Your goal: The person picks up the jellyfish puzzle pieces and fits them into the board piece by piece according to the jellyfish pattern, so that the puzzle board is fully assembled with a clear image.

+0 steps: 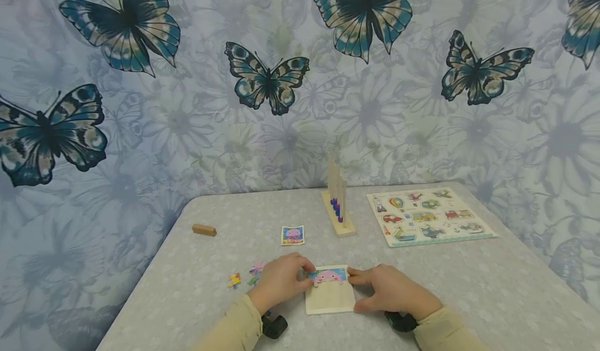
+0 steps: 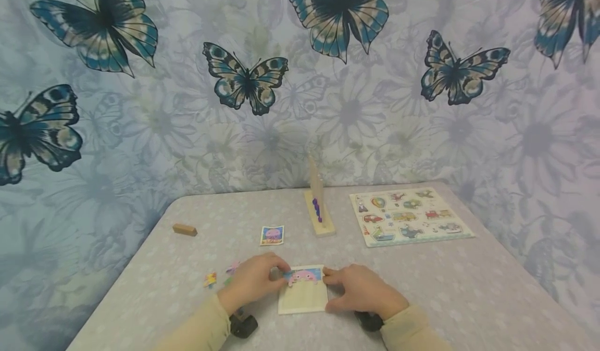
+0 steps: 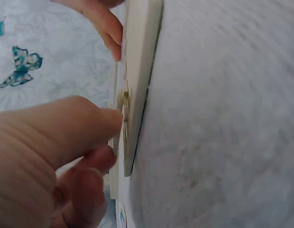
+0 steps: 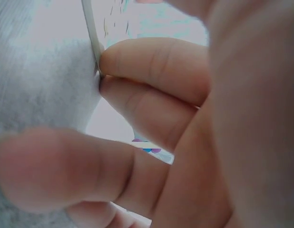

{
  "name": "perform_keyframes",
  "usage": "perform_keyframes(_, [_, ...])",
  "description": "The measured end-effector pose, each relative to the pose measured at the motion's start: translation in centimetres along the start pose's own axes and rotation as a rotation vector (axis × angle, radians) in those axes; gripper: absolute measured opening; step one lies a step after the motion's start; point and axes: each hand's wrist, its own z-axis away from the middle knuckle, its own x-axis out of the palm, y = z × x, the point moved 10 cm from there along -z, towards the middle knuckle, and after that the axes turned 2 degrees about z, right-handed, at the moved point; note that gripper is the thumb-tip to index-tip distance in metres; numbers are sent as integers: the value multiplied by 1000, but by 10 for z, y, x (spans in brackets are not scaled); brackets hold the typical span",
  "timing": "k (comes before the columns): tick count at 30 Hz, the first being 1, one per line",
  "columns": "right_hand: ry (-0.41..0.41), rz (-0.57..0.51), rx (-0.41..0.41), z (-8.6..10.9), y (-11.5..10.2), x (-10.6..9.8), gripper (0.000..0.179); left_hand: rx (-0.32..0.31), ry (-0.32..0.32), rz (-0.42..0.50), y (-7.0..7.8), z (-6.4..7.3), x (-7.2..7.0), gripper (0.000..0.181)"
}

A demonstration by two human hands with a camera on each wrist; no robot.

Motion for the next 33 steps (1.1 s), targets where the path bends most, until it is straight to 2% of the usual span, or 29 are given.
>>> perform_keyframes(8, [10,9,-6,2,-4,-3,66,-19,-10,39,-11,0,12,11])
perform_keyframes(23, [23,10,-12,2,-4,-5,68,53,51,41,2,-1,7,3])
perform_keyframes(33, [16,5,-15,2,-4,-4,69,57,90,-4,2,0,7,7])
